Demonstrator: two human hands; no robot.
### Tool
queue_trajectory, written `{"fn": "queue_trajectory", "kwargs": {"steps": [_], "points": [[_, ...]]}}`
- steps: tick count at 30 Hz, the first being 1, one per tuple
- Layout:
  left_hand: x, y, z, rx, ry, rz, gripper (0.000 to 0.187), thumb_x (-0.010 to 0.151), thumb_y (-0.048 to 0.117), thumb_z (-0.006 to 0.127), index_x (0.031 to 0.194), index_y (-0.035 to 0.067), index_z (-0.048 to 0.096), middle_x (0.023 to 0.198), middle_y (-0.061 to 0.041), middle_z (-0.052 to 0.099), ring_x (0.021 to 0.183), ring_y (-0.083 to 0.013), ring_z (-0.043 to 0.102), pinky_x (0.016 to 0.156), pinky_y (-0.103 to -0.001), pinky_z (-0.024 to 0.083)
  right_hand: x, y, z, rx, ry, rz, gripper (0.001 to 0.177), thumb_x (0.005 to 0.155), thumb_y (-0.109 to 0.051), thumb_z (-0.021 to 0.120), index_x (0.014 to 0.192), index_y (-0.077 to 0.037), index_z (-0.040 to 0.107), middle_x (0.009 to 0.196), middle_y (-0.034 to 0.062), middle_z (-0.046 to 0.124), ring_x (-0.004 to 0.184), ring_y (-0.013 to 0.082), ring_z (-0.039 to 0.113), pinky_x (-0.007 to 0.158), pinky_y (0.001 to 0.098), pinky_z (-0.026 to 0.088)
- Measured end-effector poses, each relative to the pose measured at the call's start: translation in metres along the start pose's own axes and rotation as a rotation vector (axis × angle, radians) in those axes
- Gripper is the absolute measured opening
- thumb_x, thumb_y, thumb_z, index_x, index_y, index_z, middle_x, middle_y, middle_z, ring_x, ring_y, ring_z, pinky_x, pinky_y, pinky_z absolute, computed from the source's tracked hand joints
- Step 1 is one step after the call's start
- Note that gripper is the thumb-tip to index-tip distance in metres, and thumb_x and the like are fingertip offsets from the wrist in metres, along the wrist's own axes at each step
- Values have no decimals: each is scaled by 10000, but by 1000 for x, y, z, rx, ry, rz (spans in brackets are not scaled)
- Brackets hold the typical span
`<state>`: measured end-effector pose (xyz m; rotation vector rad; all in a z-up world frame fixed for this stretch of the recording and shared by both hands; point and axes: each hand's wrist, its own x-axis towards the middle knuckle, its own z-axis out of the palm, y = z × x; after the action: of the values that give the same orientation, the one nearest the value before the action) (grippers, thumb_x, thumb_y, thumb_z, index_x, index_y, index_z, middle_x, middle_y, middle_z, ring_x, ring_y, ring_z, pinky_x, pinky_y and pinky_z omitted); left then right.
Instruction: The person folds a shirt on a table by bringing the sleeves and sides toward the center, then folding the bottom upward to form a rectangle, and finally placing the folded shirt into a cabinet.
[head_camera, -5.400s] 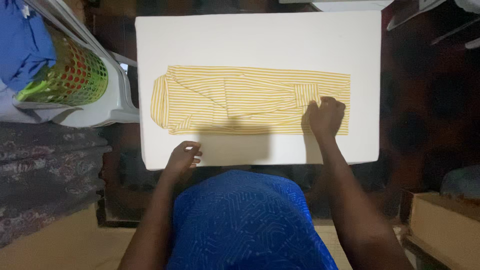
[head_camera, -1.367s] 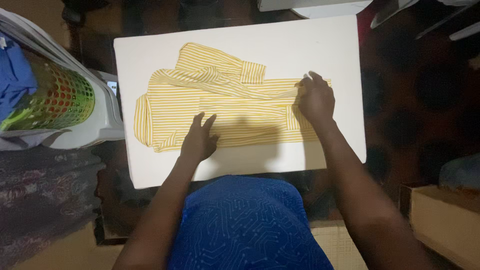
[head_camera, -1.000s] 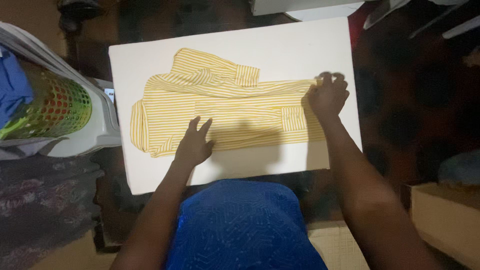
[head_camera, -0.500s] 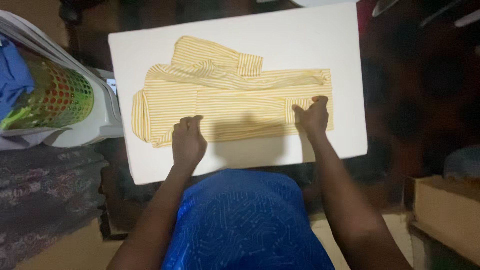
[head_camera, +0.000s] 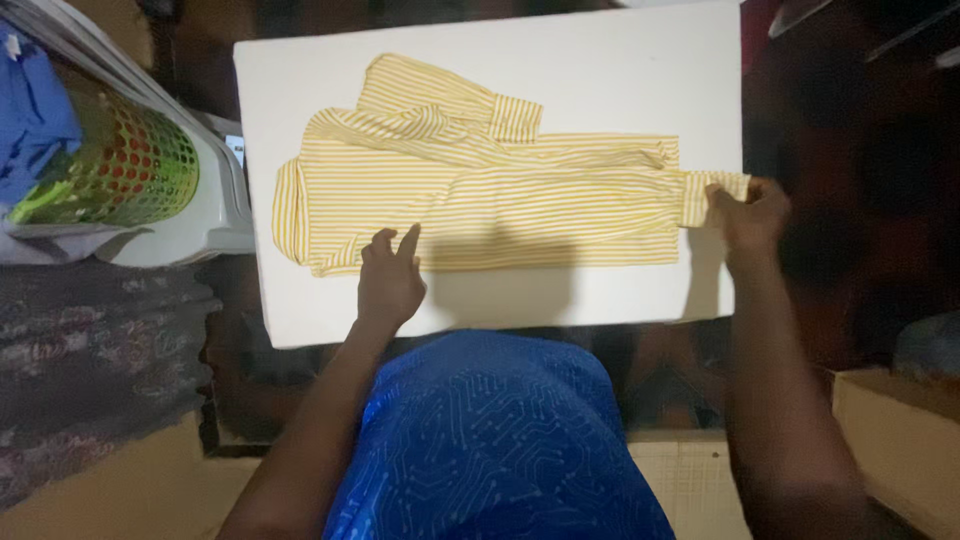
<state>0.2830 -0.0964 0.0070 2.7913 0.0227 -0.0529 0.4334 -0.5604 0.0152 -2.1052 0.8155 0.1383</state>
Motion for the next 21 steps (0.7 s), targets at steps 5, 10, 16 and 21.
{"fn": "queue_trajectory", "kwargs": {"steps": [5, 10, 16, 21], "points": [[2, 11, -1, 41, -109, -85, 657, 875, 207, 715, 1481, 67, 500, 1353, -314, 485, 1185, -467, 488, 991, -544, 444, 18, 21, -7, -85, -70, -18, 338, 933, -147, 774, 1217, -9, 653, 1074, 130, 718, 905, 209, 722, 764, 364, 608], [1, 20, -1, 62, -48, -68, 668, 865, 218, 726, 1478, 68, 507, 1361, -306, 481, 1181, -474, 498, 976, -536, 463, 35, 50, -1, -99, -150, -160, 400, 916, -129, 805, 1250, 23, 643, 1108, 152, 718, 919, 216, 700, 773, 365, 576], [15, 36, 3, 150, -165, -149, 597, 897, 172, 712, 1454, 72, 523, 1350, -266, 506, 1161, -438, 534, 920, -530, 515, 18, 38, -5, -81, -134, 35, 419, 957, -201, 777, 1294, -4, 625, 1138, 140, 706, 949, 218, 703, 816, 369, 580], [45, 47, 28, 100, -129, 55, 621, 899, 75, 676, 1491, 230, 569, 1481, -130, 510, 1304, -340, 550, 1046, -475, 542, 16, 36, -5, -151, -147, 18, 425, 958, -212, 772, 1303, -23, 614, 1135, 135, 688, 951, 207, 681, 828, 384, 555]]}}
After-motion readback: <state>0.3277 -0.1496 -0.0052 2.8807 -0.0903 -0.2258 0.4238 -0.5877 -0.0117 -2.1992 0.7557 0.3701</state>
